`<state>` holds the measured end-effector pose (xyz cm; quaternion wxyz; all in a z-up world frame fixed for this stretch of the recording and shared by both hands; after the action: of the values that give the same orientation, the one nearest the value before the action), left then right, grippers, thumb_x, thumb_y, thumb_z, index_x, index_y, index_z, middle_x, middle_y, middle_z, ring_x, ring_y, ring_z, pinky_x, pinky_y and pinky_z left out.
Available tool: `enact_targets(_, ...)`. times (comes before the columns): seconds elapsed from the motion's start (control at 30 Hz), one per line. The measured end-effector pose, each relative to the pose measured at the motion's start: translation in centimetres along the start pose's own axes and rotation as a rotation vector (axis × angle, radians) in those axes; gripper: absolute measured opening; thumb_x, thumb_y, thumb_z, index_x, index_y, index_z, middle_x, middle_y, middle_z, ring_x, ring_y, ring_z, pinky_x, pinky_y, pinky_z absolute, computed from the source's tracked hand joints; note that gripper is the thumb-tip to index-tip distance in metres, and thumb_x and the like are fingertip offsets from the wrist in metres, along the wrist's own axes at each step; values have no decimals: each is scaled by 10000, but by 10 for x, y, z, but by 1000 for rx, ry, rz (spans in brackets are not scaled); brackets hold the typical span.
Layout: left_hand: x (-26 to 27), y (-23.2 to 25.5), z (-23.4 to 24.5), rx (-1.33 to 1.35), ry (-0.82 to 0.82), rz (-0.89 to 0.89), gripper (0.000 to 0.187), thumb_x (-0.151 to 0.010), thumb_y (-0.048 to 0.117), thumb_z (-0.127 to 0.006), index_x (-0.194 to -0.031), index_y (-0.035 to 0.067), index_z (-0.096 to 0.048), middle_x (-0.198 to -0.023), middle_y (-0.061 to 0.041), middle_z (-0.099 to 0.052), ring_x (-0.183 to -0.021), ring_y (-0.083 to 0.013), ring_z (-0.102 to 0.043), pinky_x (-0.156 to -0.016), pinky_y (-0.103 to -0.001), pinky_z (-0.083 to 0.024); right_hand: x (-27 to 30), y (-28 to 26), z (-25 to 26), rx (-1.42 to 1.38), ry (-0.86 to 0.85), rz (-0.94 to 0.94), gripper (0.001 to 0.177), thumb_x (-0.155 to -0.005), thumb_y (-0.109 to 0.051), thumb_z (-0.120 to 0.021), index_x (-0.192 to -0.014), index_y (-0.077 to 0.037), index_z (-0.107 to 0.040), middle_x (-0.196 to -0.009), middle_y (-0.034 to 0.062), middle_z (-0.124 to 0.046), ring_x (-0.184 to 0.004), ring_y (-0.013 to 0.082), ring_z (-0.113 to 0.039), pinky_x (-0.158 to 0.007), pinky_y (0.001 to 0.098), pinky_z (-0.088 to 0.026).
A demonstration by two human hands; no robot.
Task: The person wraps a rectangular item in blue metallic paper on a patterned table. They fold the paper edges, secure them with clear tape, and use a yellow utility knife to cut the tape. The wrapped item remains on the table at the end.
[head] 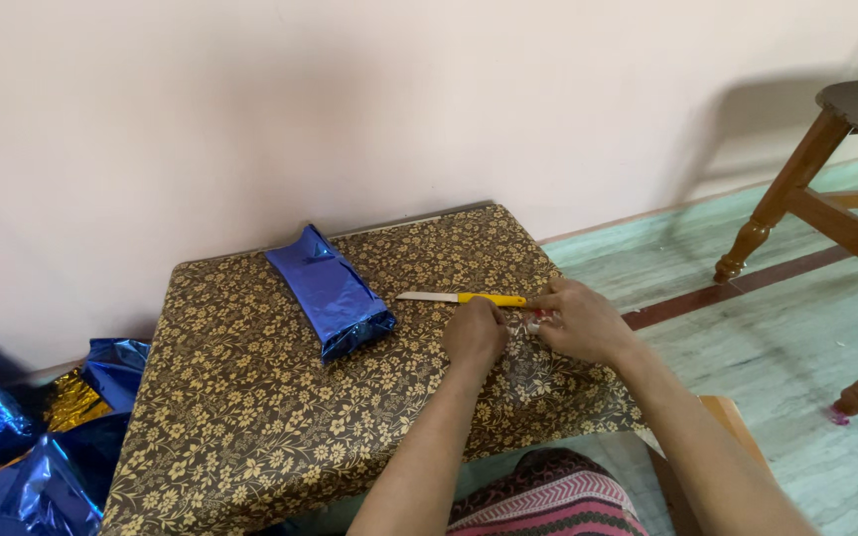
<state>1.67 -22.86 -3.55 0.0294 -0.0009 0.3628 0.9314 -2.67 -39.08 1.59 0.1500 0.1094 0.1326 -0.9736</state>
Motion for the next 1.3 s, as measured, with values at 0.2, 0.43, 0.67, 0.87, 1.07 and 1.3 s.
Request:
enact_targets(0.2, 12, 3, 33, -247, 111, -179, 142, -959, 205, -660, -1053, 120, -724, -1128, -138, -708, -982, -327, -716, -819, -502, -569, -11, -17, 5, -14, -72, -70, 430, -856, -272, -624, -1267, -184, -718, -1071, 80, -697, -1022, 241, -668, -916, 422, -551)
enact_targets(0.43, 13, -52, 127, -453, 318, -11, 694, -827, 596, -721, -1393, 229, -561, -1643, -183, -201, -1517, -489, -63, -1134, -790, -67, -47, -66, -8, 69, 24, 117, 354, -856, -291, -645, -1176, -186, -754, -1152, 59, -708, -1103, 244, -661, -1032, 495, -460)
enact_targets(0.67, 8, -94, 157, -402, 225, 202, 1009, -791, 702, -725, -1583, 246, -297, -1706, -184, 12, -1541, -517, -13, -1141, -745, -201, -82, -112, -44, -238, -59, 133, 401, -889, -337, -683, -1224, -122, -725, -1158, 139, -714, -1131, 295, -647, -1032, 446, -489)
enact_targets(0.87, -4, -125, 166, -376, 53, 201, 1188, -723, 597, -816, -1634, 253, -136, -1709, -230, 30, -1556, -473, -59, -1214, -590, -230, -101, -122, -72, -396, -36, 204, 429, -880, -264, -631, -1282, -126, -691, -1320, 133, -682, -1263, 289, -611, -1105, 423, -455)
enact_targets(1.07, 0, -160, 192, -421, -135, 77, 1365, -603, 533, -885, -1652, 270, -52, -1701, -214, -35, -1579, -395, -50, -1255, -580, -100, -109, -146, -89, -233, -99, 182, 454, -921, -220, -647, -1374, -204, -626, -1505, 114, -497, -1437, 315, -389, -1197, 500, -248)
enact_targets(1.3, 26, -165, 207, -377, -103, 140, 1248, -624, 671, -829, -1623, 247, -211, -1703, -191, -139, -1578, -416, -123, -1249, -647, -103, -113, -179, -93, -257, -17, 246, 517, -867, -169, -717, -1373, -201, -612, -1484, 106, -481, -1425, 294, -436, -1196, 453, -343)
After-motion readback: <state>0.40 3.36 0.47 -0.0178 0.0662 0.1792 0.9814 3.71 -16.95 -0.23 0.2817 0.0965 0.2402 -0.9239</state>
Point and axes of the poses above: each hand's wrist, its own x-axis away from the middle knuckle, its own z-axis out of the back of the hand, y = z × x, the point moved 3 cm from there along -x, towards the middle knuckle
